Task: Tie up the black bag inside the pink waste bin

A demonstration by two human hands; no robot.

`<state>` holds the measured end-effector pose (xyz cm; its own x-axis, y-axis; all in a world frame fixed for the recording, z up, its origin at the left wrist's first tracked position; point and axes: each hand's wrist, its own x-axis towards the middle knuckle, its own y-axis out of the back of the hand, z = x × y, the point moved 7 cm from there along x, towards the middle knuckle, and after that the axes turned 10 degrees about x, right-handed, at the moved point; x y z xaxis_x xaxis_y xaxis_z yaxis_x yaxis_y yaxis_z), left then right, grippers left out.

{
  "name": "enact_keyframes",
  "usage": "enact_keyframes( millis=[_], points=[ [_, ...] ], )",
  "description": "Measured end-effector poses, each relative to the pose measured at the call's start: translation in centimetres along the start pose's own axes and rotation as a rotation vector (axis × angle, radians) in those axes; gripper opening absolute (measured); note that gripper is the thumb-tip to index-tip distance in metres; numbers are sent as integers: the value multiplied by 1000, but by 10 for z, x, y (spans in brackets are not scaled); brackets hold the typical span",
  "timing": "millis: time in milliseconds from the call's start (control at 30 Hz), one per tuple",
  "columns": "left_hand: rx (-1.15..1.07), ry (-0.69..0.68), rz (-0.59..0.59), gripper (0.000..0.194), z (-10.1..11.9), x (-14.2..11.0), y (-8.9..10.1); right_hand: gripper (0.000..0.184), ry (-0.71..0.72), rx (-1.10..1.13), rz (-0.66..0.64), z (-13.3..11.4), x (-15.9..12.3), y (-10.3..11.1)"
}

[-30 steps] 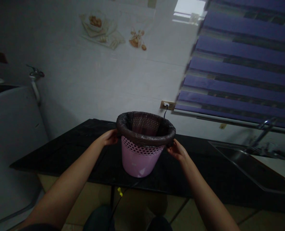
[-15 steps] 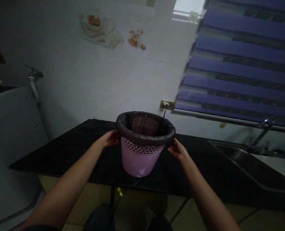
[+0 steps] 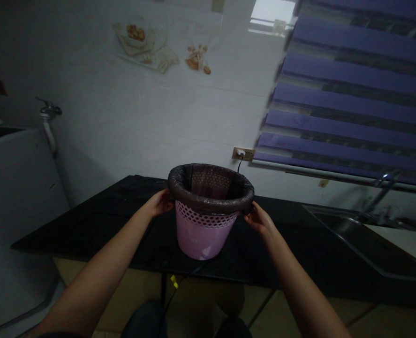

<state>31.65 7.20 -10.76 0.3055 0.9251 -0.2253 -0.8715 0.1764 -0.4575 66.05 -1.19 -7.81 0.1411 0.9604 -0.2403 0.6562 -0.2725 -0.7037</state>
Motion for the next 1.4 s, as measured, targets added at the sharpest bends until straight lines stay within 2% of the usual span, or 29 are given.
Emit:
enact_keyframes(
  millis=[400, 633, 1033, 1400],
  points=[
    [-43, -69, 104, 15, 9, -1, 4, 22, 21, -12, 70, -9, -11, -5],
    [-72, -103, 150, 12, 16, -4, 7, 17, 33, -8, 66, -14, -11, -6],
    [-166, -213, 140, 6, 35, -16, 6, 17, 62, 33, 64, -26, -13, -7],
    [-220, -251, 131, 12, 49, -19, 4, 22, 82, 59, 70, -38, -18, -15]
  ],
)
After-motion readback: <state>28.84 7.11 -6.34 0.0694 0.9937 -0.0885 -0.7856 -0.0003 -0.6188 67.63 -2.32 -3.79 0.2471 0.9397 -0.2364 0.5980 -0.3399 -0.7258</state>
